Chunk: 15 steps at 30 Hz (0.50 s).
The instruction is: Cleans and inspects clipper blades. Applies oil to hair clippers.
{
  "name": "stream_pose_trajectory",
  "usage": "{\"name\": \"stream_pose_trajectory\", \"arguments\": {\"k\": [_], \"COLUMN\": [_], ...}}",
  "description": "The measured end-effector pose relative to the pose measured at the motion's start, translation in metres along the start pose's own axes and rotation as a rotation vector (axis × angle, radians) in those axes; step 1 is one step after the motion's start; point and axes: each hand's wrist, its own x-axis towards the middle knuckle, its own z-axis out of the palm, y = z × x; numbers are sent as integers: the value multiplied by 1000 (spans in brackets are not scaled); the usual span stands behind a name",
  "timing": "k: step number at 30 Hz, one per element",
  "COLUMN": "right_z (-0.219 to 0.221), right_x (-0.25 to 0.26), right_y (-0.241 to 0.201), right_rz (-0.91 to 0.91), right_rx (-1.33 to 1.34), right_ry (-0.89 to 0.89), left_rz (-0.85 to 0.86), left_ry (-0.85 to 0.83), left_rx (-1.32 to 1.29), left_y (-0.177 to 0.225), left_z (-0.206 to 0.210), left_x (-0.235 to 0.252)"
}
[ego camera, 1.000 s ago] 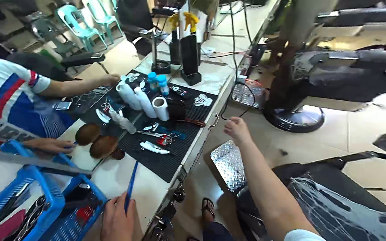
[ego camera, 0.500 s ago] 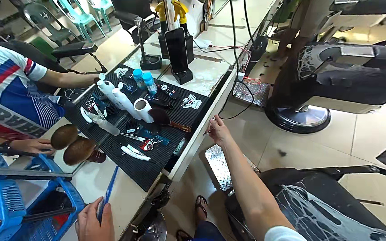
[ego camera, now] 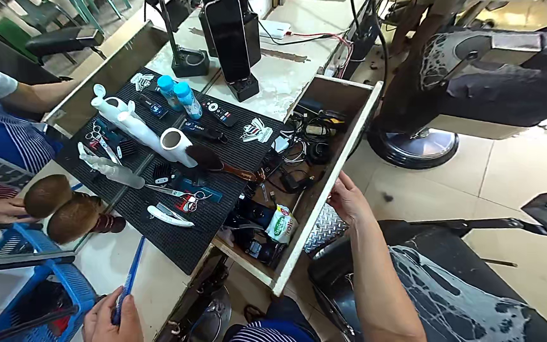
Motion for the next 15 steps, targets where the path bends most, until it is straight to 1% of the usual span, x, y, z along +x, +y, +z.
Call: {"name": "stream_pose_trajectory", "arguments": {"k": [2, 3, 4, 5, 7, 8, 9, 10, 11, 12, 13, 14, 15], "right_z": [-5, -8, -12, -15, -17, -8, 6, 25, 48, 73, 99, 122, 141], "right_x": [1, 1, -3, -11, -29, -42, -53, -58, -55, -45, -30, -13, 2], "right_y": [4, 3, -2, -12, -47, -68, -86, -98, -105, -105, -95, -79, -61], "right_rz": [6, -1, -26, -81, -325, -466, -619, -749, -825, -826, -799, -770, -744], "right_rx": [-11, -83, -233, -449, -849, -955, -1024, -1087, -1170, -1285, -1423, -1578, -1742], "right_ry": [-4, 5, 28, 61, 117, 124, 61, -79, -276, -484, -661, -786, -851], "left_rz": [1, 4, 9, 15, 24, 18, 9, 0, -4, -2, 7, 28, 39], "left_ry": [-1, 0, 1, 6, 13, 17, 20, 19, 17, 15, 14, 20, 29], "left_rx": [-7, -10, -12, -13, -13, -16, -17, -19, -25, -27, -26, -24, -25], "left_y": [-1, -1, -2, -2, -2, -1, -1, 0, 1, 0, -2, -4, -5], "left_z": [1, 1, 2, 2, 2, 2, 2, 1, 0, 0, 0, 0, 0], "left_x": [0, 0, -1, -1, 0, 0, -1, -1, -1, 0, 0, 0, -1]}}
